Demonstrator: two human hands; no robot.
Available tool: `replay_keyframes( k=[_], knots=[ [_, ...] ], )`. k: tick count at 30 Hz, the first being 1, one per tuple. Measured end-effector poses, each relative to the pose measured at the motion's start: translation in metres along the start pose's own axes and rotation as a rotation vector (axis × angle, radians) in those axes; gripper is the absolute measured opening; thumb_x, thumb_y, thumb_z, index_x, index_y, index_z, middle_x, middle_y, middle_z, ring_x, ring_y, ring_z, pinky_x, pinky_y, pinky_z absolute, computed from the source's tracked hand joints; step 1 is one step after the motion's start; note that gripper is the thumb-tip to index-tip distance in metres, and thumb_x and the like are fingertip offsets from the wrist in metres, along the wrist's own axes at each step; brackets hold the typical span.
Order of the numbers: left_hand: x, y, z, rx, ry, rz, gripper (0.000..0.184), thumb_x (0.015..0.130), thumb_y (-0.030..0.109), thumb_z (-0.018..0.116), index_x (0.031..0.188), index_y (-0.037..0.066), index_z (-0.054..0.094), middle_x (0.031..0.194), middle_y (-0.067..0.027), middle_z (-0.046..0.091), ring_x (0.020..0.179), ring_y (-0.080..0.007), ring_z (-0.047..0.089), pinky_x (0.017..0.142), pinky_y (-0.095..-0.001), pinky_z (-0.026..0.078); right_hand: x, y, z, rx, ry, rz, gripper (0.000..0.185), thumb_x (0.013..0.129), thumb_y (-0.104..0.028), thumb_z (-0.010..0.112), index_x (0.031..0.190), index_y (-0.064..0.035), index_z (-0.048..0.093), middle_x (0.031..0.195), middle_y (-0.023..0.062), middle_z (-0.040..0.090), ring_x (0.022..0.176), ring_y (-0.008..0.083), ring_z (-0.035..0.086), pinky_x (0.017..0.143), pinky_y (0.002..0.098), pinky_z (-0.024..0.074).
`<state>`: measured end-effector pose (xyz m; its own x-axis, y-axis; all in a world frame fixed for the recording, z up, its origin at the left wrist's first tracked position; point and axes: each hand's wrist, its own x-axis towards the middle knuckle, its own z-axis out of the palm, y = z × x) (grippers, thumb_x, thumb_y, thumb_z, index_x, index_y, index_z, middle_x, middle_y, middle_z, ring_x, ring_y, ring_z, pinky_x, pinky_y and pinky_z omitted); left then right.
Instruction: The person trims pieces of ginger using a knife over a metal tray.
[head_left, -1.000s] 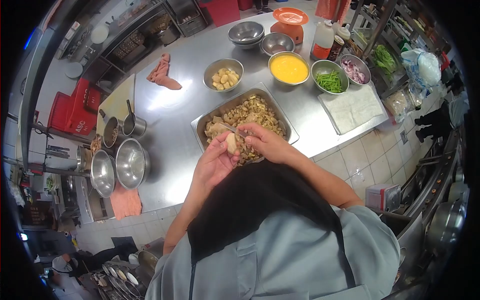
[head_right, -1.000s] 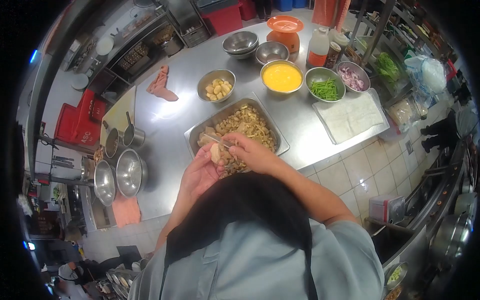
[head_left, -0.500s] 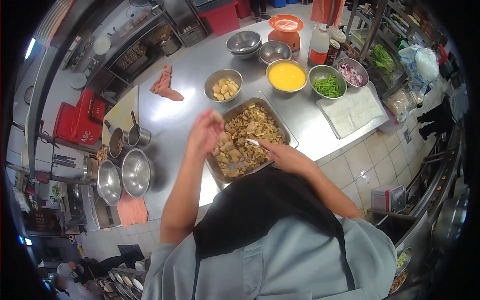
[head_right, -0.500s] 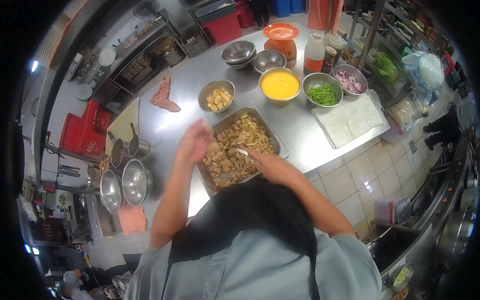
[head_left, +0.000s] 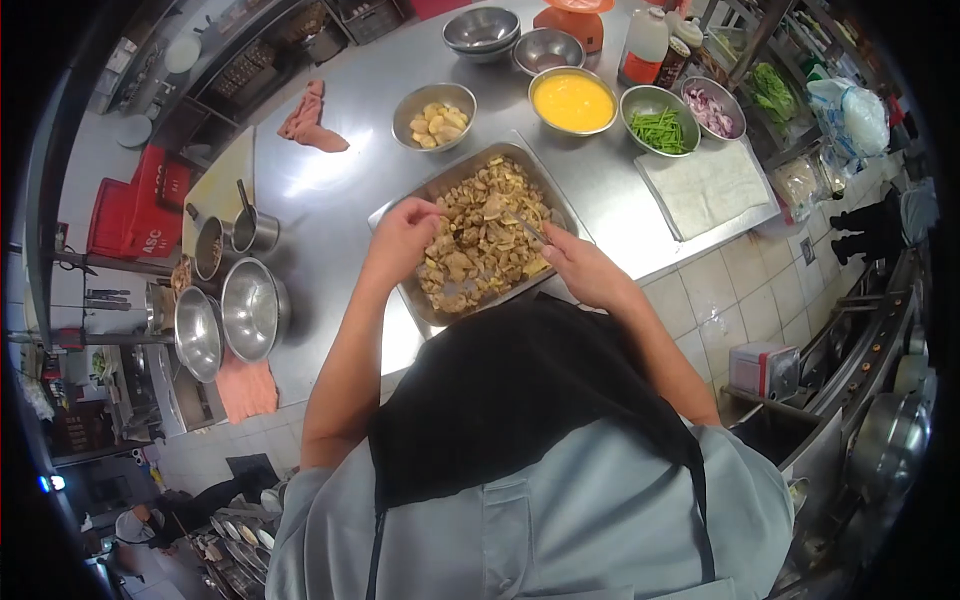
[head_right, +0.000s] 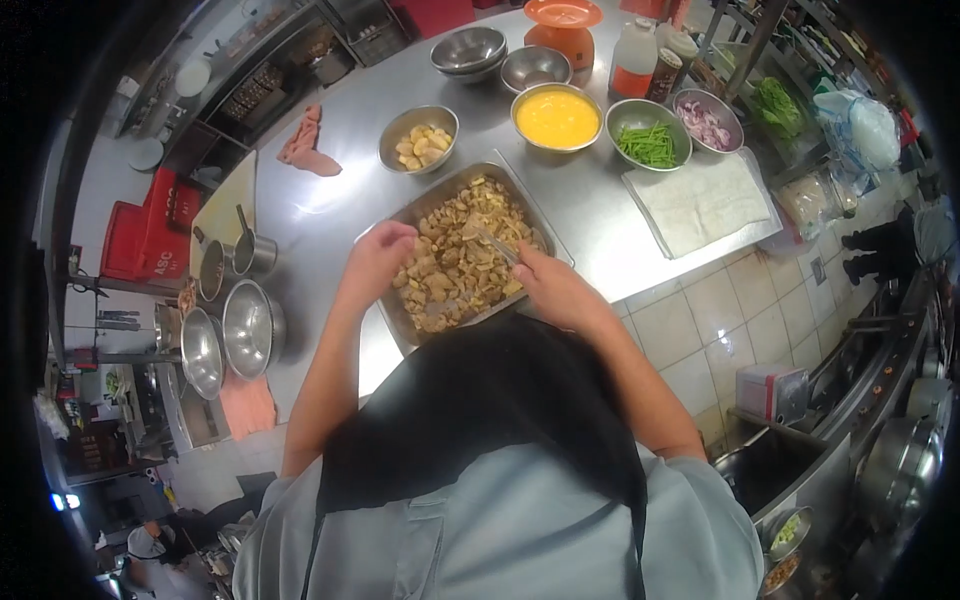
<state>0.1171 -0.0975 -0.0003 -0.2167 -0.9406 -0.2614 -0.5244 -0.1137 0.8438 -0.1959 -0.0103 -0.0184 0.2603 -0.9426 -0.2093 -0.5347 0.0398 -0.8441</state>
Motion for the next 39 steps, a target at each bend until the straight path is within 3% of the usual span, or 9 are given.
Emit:
replay_keyframes(
  k=[3, 6, 13, 19, 23, 30, 33, 36, 39],
  knots=[
    [-0.023, 0.004, 0.017, 0.422, -0.176, 0.016, 0.042, 0.092, 0.016, 0.067, 0.133, 0.008, 0.062, 0.113, -0.0129, 0.070, 0.104, -0.0290, 0.070, 0.092, -0.0381, 0.055, 0.001, 0.013, 0.005, -0.036, 0.067, -0.101, 0.051, 0.108, -0.026, 0.049, 0.149, 0.0026, 0.046, 0.135, 0.0312, 0.061, 0.127, 0.0459, 0.058, 0.107, 0.0473, 0.0463],
    [-0.045, -0.012, 0.045, 0.691, -0.072, 0.142, 0.044, 0.089, 0.016, 0.067, 0.133, 0.008, 0.062, 0.123, -0.0172, 0.067, 0.115, -0.0361, 0.066, 0.098, -0.0424, 0.054, -0.001, 0.009, 0.004, -0.031, 0.041, -0.062, 0.053, 0.107, -0.028, 0.051, 0.151, 0.0026, 0.045, 0.137, 0.0304, 0.061, 0.128, 0.0450, 0.058, 0.109, 0.0465, 0.0456],
    [-0.049, -0.038, 0.053, 0.596, 0.095, 0.251, 0.037, 0.085, 0.013, 0.068, 0.120, 0.005, 0.060, 0.121, -0.0188, 0.063, 0.114, -0.0401, 0.063, 0.097, -0.0476, 0.053, -0.009, 0.013, 0.011, 0.028, 0.070, 0.008, 0.056, 0.104, -0.028, 0.057, 0.151, 0.0025, 0.046, 0.135, 0.0268, 0.064, 0.126, 0.0403, 0.062, 0.108, 0.0430, 0.0466],
    [-0.043, -0.039, 0.033, 0.367, 0.079, 0.141, 0.035, 0.087, 0.009, 0.067, 0.121, 0.004, 0.058, 0.100, -0.0140, 0.065, 0.092, -0.0328, 0.068, 0.082, -0.0437, 0.055, -0.026, -0.003, 0.006, 0.120, 0.132, 0.096, 0.055, 0.103, -0.023, 0.061, 0.150, 0.0030, 0.048, 0.130, 0.0238, 0.067, 0.121, 0.0305, 0.064, 0.105, 0.0384, 0.0477],
    [-0.038, -0.052, 0.023, -0.235, -0.011, 0.051, 0.041, 0.098, 0.014, 0.065, 0.138, 0.007, 0.060, 0.097, -0.0016, 0.064, 0.081, -0.0113, 0.063, 0.071, -0.0279, 0.052, -0.037, -0.004, 0.009, 0.161, 0.223, 0.090, 0.055, 0.104, -0.022, 0.061, 0.151, 0.0028, 0.048, 0.130, 0.0199, 0.067, 0.120, 0.0264, 0.063, 0.105, 0.0372, 0.0470],
    [-0.051, -0.047, -0.011, -0.961, -0.180, -0.106, 0.022, 0.105, 0.017, 0.060, 0.125, 0.006, 0.061, 0.100, -0.0040, 0.067, 0.086, -0.0164, 0.067, 0.077, -0.0290, 0.056, -0.057, -0.030, 0.027, 0.135, 0.222, 0.191, 0.054, 0.104, -0.020, 0.060, 0.152, 0.0007, 0.048, 0.131, 0.0179, 0.066, 0.115, 0.0240, 0.063, 0.103, 0.0360, 0.0476],
    [-0.060, -0.062, -0.013, -1.290, -0.262, -0.176, 0.026, 0.106, 0.017, 0.061, 0.129, 0.006, 0.059, 0.114, -0.0105, 0.070, 0.097, -0.0225, 0.071, 0.079, -0.0314, 0.059, -0.060, -0.031, 0.044, 0.187, 0.179, 0.113, 0.052, 0.104, -0.020, 0.060, 0.151, -0.0018, 0.050, 0.124, 0.0152, 0.067, 0.109, 0.0231, 0.062, 0.100, 0.0356, 0.0483],
    [-0.072, -0.064, -0.007, -1.379, -0.338, -0.191, 0.030, 0.107, 0.016, 0.058, 0.134, 0.004, 0.055, 0.117, -0.0135, 0.070, 0.102, -0.0256, 0.072, 0.083, -0.0333, 0.061, -0.060, -0.055, 0.049, 0.298, 0.045, 0.247, 0.051, 0.104, -0.021, 0.060, 0.151, -0.0041, 0.051, 0.117, 0.0111, 0.065, 0.102, 0.0196, 0.061, 0.095, 0.0330, 0.0492],
    [-0.084, -0.057, 0.000, -1.398, -0.408, -0.121, 0.032, 0.108, 0.016, 0.054, 0.138, 0.005, 0.051, 0.123, -0.0160, 0.067, 0.101, -0.0254, 0.072, 0.083, -0.0330, 0.060, -0.051, -0.058, 0.055, 0.270, -0.004, 0.060, 0.049, 0.107, -0.023, 0.058, 0.152, -0.0047, 0.051, 0.102, 0.0013, 0.060, 0.090, 0.0113, 0.054, 0.082, 0.0285, 0.0493]
  ],
)
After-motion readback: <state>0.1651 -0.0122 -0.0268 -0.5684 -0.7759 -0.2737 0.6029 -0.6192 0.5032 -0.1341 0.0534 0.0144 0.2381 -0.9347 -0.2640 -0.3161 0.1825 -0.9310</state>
